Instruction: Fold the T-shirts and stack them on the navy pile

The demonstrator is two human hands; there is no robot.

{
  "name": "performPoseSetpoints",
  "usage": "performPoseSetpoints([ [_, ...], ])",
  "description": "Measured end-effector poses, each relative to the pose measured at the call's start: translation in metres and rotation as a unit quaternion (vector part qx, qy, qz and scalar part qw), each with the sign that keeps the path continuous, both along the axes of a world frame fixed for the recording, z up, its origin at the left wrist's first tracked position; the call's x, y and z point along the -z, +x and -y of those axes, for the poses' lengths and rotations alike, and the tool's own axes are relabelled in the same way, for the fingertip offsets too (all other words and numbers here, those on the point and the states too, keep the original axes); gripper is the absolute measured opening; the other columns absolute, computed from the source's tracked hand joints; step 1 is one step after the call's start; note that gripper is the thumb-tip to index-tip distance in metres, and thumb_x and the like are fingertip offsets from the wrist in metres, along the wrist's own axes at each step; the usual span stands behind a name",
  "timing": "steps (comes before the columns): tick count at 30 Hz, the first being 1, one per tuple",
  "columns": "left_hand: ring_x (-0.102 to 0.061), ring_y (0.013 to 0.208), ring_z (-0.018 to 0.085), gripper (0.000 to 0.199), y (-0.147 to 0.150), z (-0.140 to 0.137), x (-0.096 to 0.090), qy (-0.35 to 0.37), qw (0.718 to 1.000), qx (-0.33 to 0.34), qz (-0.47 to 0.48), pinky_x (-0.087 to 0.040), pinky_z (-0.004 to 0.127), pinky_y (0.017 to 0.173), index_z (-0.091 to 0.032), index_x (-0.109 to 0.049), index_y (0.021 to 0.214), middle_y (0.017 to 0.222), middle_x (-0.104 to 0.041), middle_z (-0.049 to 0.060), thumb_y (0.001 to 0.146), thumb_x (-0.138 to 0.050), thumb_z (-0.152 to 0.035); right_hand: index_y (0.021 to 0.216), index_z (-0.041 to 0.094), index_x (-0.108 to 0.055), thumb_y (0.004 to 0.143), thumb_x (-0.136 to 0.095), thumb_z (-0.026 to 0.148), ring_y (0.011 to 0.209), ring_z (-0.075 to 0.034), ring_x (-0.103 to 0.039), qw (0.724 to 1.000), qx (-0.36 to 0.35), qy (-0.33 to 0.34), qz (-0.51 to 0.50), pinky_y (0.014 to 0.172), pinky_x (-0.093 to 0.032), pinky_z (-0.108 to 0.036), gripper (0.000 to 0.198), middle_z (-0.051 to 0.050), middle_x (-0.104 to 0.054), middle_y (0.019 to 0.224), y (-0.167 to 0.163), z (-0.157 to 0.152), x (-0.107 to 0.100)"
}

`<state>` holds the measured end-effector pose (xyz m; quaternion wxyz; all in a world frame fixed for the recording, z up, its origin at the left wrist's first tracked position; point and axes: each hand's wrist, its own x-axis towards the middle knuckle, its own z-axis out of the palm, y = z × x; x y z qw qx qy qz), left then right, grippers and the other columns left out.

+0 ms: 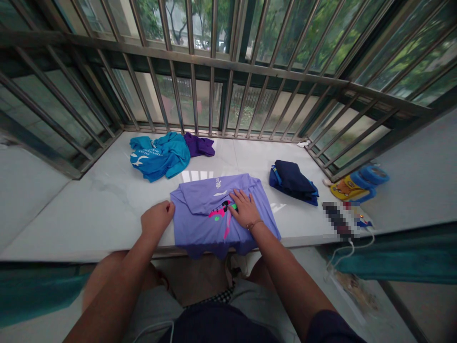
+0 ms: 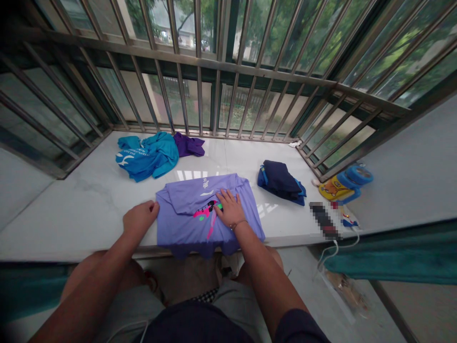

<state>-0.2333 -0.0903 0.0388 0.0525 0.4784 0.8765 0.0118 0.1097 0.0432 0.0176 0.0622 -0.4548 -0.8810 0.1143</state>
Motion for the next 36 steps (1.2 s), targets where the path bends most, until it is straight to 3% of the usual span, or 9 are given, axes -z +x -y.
performPoseSetpoints([
  [12, -0.075, 0.091, 0.03, 0.056, 0.0009, 0.0004, -0.0016, -0.004, 1.0, -0.001, -0.005, -0.029, 0.034, 0.059, -0.025, -0.076, 0.094, 0.101, -0.081, 0.011, 0.108, -0.031, -0.054, 0.17, 0.031, -0.043, 0.111, -0.043, 0.054, 0.168, -0.026, -0.022, 1.0, 0.002, -0.008, 0.009, 0.136, -0.011, -0.06, 0.063, -0.005, -0.031, 0.18, -0.0007, 0.001, -0.0043],
  [24, -0.074, 0.093, 0.03, 0.057, 0.0011, -0.0005, -0.0039, -0.013, 1.0, -0.007, 0.011, -0.039, 0.033, 0.066, -0.025, -0.08, 0.099, 0.106, -0.082, 0.013, 0.108, -0.032, -0.054, 0.168, 0.03, -0.045, 0.111, -0.044, 0.055, 0.168, -0.026, -0.024, 1.0, -0.001, -0.004, -0.008, 0.136, -0.011, -0.06, 0.062, -0.005, -0.034, 0.179, 0.0007, 0.0004, -0.0024],
  [36, -0.074, 0.092, 0.031, 0.056, -0.0006, -0.0003, -0.0003, -0.003, 1.0, -0.009, 0.008, -0.038, 0.033, 0.065, -0.025, -0.079, 0.095, 0.104, -0.082, 0.013, 0.107, -0.033, -0.055, 0.165, 0.029, -0.05, 0.11, -0.047, 0.051, 0.166, -0.027, -0.028, 1.0, 0.004, 0.0, -0.021, 0.136, -0.012, -0.058, 0.058, -0.004, -0.038, 0.177, 0.0, 0.0009, -0.0026],
])
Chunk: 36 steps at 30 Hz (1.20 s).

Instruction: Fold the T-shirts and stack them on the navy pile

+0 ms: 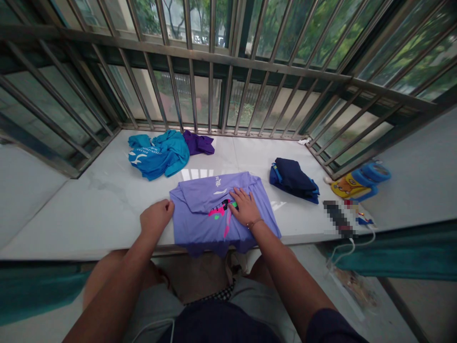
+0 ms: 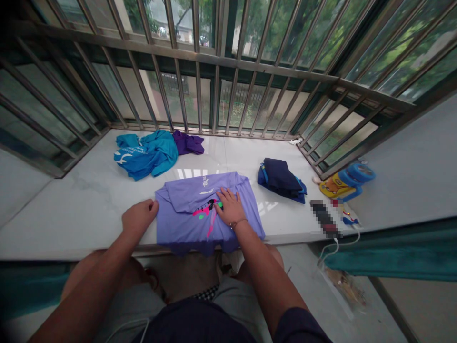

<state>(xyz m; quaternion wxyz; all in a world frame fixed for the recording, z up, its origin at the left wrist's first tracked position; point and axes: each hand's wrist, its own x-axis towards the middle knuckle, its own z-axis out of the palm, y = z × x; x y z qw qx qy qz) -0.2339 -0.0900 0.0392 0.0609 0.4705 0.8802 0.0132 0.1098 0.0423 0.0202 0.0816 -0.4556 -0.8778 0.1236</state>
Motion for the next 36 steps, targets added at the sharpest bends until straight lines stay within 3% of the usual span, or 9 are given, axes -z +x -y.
performPoseSetpoints([
  [26, -0.074, 0.092, 0.032, 0.057, 0.0029, 0.0, -0.0048, -0.009, 1.0, -0.008, -0.004, -0.038, 0.034, 0.064, -0.025, -0.079, 0.094, 0.103, -0.082, 0.013, 0.106, -0.032, -0.054, 0.164, 0.031, -0.051, 0.11, -0.047, 0.051, 0.166, -0.026, -0.028, 1.0, 0.002, 0.009, -0.009, 0.137, -0.01, -0.057, 0.057, -0.004, -0.04, 0.176, 0.0017, -0.002, 0.0074],
  [36, -0.073, 0.09, 0.03, 0.057, 0.0011, 0.0001, -0.002, -0.01, 1.0, -0.006, -0.009, -0.035, 0.033, 0.064, -0.025, -0.078, 0.093, 0.102, -0.082, 0.012, 0.107, -0.031, -0.056, 0.164, 0.031, -0.052, 0.11, -0.047, 0.049, 0.166, -0.027, -0.029, 1.0, 0.004, -0.005, -0.005, 0.136, -0.012, -0.058, 0.057, -0.004, -0.039, 0.176, 0.0, 0.0005, -0.0014],
])
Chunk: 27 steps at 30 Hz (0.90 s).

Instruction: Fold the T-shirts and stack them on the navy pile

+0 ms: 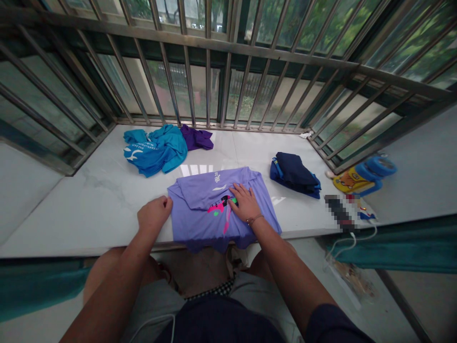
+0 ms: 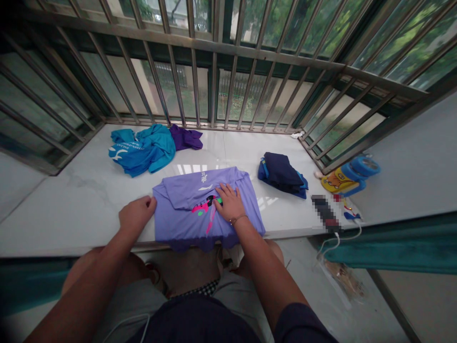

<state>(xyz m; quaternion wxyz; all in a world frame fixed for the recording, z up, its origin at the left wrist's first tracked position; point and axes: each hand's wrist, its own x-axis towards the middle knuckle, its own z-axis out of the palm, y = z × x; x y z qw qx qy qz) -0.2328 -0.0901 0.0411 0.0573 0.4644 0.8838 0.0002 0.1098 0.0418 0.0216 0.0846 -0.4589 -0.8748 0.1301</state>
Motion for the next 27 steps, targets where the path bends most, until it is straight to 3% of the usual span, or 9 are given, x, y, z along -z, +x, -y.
performPoseSetpoints([
  [6, -0.073, 0.091, 0.03, 0.056, 0.0001, 0.0002, 0.0003, 0.001, 1.0, 0.002, -0.006, -0.031, 0.033, 0.062, -0.025, -0.076, 0.092, 0.101, -0.081, 0.012, 0.106, -0.031, -0.055, 0.164, 0.03, -0.052, 0.109, -0.048, 0.048, 0.166, -0.027, -0.029, 1.0, 0.002, -0.003, -0.004, 0.137, -0.011, -0.058, 0.057, -0.004, -0.039, 0.176, -0.0004, 0.0003, -0.0018],
  [16, -0.073, 0.091, 0.032, 0.058, 0.0011, -0.0002, -0.0013, 0.005, 1.0, -0.005, 0.004, -0.036, 0.034, 0.065, -0.025, -0.08, 0.096, 0.103, -0.082, 0.014, 0.106, -0.031, -0.055, 0.163, 0.029, -0.053, 0.109, -0.05, 0.047, 0.166, -0.027, -0.029, 1.0, 0.004, -0.006, -0.008, 0.137, -0.011, -0.058, 0.057, -0.005, -0.04, 0.176, -0.0006, 0.0001, -0.0008],
  [27, -0.074, 0.091, 0.03, 0.056, 0.0029, 0.0, -0.004, 0.006, 1.0, -0.003, -0.001, -0.028, 0.034, 0.06, -0.025, -0.078, 0.092, 0.1, -0.082, 0.012, 0.106, -0.033, -0.055, 0.161, 0.028, -0.055, 0.108, -0.054, 0.045, 0.165, -0.028, -0.031, 1.0, 0.001, -0.003, -0.021, 0.136, -0.014, -0.06, 0.056, -0.006, -0.043, 0.175, -0.0001, 0.0001, -0.0018],
])
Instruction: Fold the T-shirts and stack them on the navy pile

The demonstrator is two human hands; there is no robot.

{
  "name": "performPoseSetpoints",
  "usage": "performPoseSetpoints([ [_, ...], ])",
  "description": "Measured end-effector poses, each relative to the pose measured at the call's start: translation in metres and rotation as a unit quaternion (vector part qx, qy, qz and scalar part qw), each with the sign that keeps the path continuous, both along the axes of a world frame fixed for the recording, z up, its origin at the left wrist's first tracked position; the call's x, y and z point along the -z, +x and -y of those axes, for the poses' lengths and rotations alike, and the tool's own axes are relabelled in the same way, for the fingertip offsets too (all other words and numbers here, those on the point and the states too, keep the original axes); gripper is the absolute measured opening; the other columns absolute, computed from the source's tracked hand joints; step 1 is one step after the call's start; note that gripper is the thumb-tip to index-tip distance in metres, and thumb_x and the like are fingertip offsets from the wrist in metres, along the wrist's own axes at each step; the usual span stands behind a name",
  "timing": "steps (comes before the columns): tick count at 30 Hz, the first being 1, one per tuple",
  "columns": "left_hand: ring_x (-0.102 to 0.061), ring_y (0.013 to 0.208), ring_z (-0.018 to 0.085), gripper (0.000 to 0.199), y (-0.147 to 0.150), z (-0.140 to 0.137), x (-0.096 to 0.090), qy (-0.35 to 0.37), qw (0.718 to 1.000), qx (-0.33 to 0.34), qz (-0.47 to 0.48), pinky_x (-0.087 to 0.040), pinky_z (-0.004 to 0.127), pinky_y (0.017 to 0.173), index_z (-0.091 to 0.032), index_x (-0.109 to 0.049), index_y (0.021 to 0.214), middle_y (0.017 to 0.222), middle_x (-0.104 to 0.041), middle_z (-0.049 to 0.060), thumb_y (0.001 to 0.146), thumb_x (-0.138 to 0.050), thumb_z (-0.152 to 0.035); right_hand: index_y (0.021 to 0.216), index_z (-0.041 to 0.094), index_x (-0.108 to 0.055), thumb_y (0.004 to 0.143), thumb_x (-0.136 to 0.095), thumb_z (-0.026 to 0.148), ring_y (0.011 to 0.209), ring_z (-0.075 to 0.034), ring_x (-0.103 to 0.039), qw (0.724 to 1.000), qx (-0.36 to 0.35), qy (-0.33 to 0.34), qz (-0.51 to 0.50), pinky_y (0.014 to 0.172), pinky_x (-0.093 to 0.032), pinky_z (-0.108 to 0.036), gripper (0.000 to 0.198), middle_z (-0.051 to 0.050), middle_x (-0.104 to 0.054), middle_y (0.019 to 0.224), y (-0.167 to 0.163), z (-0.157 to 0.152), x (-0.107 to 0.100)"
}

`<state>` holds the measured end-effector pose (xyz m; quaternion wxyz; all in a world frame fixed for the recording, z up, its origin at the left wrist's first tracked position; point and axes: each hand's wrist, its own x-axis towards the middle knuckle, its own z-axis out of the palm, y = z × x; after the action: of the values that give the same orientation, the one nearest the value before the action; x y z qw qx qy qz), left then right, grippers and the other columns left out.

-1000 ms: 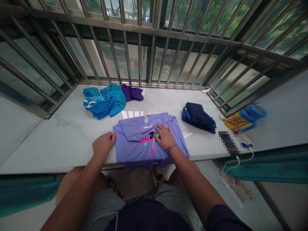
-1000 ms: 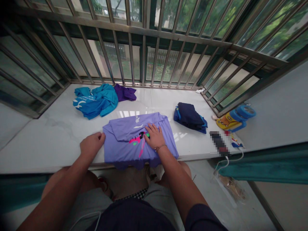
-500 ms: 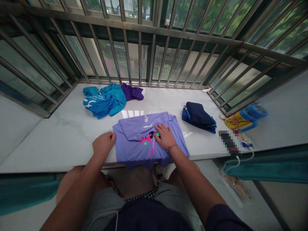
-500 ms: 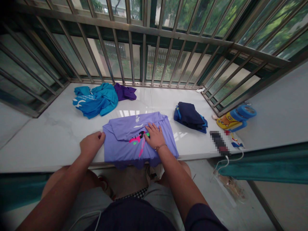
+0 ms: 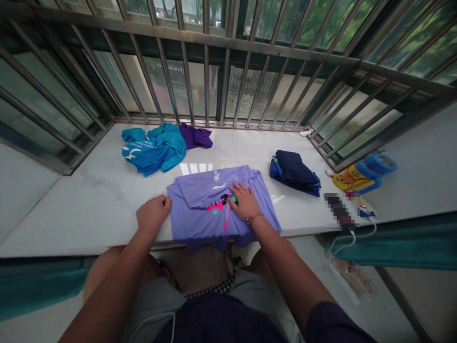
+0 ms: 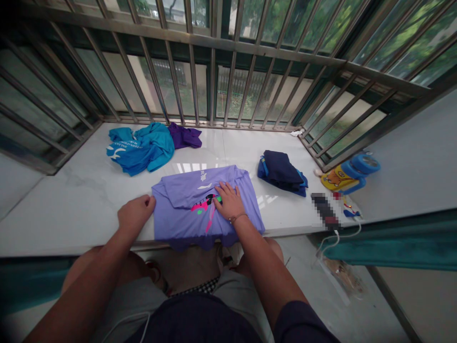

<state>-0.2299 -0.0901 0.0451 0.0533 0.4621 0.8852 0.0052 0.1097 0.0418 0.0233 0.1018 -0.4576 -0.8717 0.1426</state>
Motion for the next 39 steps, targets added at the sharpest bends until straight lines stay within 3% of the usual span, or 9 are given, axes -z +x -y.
performPoseSetpoints([
  [39, -0.073, 0.089, 0.03, 0.057, -0.0014, -0.0005, 0.0016, 0.002, 1.0, 0.001, 0.002, -0.032, 0.033, 0.062, -0.024, -0.078, 0.093, 0.1, -0.081, 0.013, 0.106, -0.033, -0.056, 0.161, 0.03, -0.055, 0.108, -0.052, 0.046, 0.165, -0.027, -0.032, 1.0, 0.001, 0.009, -0.006, 0.136, -0.013, -0.059, 0.055, -0.006, -0.044, 0.174, 0.0007, -0.0012, 0.0062],
])
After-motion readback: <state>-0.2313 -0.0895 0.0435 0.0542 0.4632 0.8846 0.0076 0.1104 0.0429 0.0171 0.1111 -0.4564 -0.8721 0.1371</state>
